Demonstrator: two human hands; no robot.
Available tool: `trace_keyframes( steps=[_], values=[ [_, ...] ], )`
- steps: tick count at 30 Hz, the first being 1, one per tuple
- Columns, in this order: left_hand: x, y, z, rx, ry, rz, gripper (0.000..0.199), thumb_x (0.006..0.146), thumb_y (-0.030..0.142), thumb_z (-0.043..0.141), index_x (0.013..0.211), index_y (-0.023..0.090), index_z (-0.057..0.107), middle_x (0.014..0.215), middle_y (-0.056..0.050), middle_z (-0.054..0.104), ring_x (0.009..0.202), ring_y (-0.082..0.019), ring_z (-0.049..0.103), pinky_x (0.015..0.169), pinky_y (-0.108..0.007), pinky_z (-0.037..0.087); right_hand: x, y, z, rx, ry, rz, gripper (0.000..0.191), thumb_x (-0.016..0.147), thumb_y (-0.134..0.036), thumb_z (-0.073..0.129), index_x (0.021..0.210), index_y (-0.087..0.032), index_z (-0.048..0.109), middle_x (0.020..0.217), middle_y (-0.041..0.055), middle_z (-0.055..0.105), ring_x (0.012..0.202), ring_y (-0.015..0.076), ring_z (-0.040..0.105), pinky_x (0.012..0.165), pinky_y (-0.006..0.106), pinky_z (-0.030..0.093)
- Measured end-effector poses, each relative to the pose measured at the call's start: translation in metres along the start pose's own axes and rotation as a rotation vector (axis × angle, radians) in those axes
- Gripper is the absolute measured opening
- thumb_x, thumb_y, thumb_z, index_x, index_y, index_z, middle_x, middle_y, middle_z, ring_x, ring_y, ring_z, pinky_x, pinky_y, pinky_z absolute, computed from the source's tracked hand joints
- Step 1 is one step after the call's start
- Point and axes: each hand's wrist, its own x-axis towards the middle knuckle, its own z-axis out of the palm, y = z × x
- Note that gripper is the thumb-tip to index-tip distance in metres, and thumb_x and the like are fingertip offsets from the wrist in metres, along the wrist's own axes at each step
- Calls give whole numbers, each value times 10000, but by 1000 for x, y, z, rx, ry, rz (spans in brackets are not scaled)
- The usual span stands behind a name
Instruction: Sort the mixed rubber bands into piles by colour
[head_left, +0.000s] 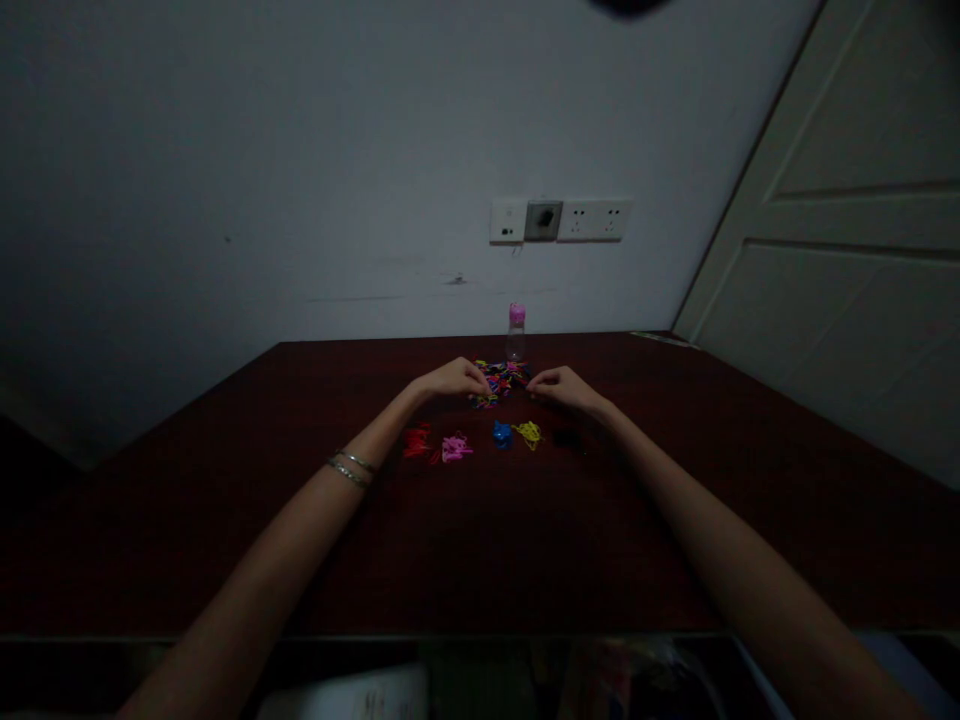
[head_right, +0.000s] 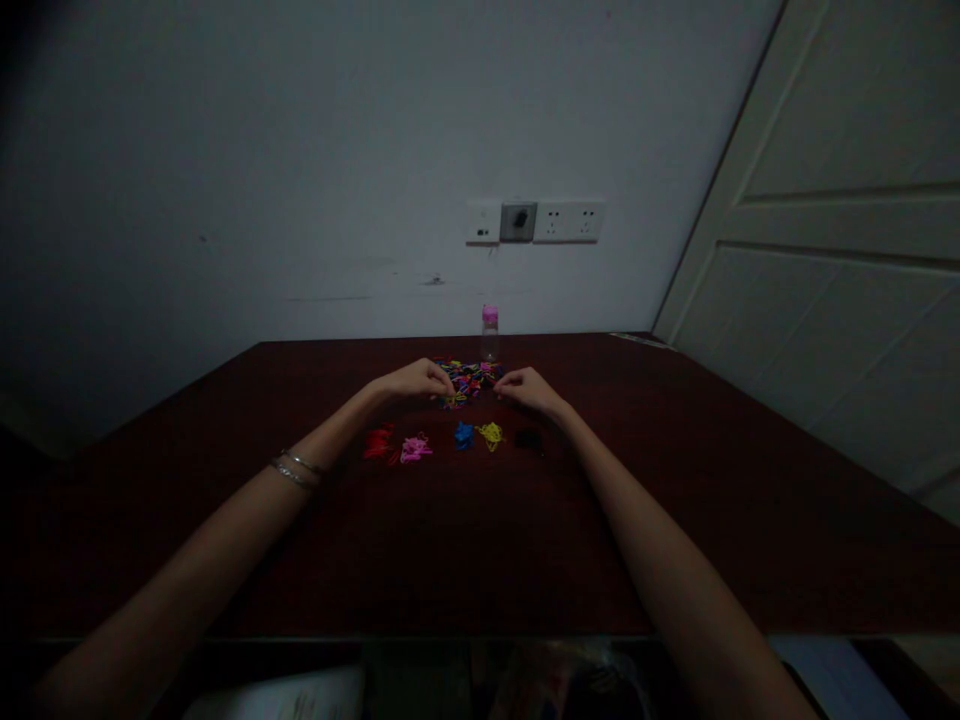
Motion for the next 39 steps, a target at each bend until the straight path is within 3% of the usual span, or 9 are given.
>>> trace_keyframes(
  steps=[6, 10, 15, 19, 23, 27, 32, 39],
  values=[
    [5, 8, 17, -77, 11, 21, 246, 649, 294, 607, 769, 96, 688, 549, -15, 547, 469, -55, 395, 460, -208, 271, 0, 1, -3, -42, -4, 15, 230, 662, -286, 575, 779, -107, 659, 700, 73, 651, 591, 120, 550, 548, 223, 427],
    [11, 18, 37, -153, 11, -35, 271, 657, 324, 610, 785, 98, 690, 483, -1, 501, 418, -49, 360, 418, -208, 233, 1, 3, -4, -94, 10, -1, 222, 664, -274, 558, 772, -110, 660, 691, 59, 651, 607, 124, 555, 560, 219, 428],
    [13, 33, 63, -194, 48, -102, 196, 638, 266, 628, 716, 97, 691, 471, -3, 506, 407, -47, 364, 411, -204, 259, 1, 9, -8, -323, 152, -36, 224, 668, -266, 528, 765, -125, 673, 675, 38, 648, 637, 144, 560, 584, 224, 422],
    [13, 37, 69, -142, 45, -105, 149, 627, 216, 630, 699, 100, 691, 480, -3, 520, 431, -55, 402, 427, -200, 290, 0, 13, -10, -478, 216, -71, 248, 710, -280, 515, 852, -156, 675, 846, 63, 665, 766, 169, 580, 692, 238, 426],
    [16, 27, 56, -126, 72, -88, 205, 651, 239, 608, 767, 95, 695, 497, -9, 532, 443, -62, 408, 440, -207, 298, -2, 14, -6, -614, 194, -101, 280, 744, -287, 513, 959, -176, 653, 1001, 83, 622, 896, 181, 558, 793, 257, 404],
    [13, 9, 27, -113, 246, -92, 264, 671, 295, 594, 788, 80, 691, 510, -7, 527, 448, -56, 376, 438, -206, 275, -3, 10, 1, -702, 159, -126, 273, 784, -310, 489, 968, -192, 652, 1024, 94, 599, 946, 199, 534, 815, 277, 389],
    [0, -21, -6, -188, 457, -247, 288, 688, 325, 570, 813, 87, 673, 439, 30, 437, 391, -41, 300, 397, -201, 206, -3, 4, 5, -750, 185, -68, 256, 797, -355, 489, 921, -211, 660, 1017, 87, 592, 941, 210, 526, 743, 271, 404],
    [-6, -45, -13, -277, 495, -249, 301, 699, 347, 547, 837, 103, 654, 472, 31, 429, 364, -26, 262, 376, -196, 168, -2, 8, 8, -772, 255, -61, 211, 809, -328, 476, 853, -209, 645, 957, 74, 592, 908, 194, 529, 708, 261, 392]
  ],
)
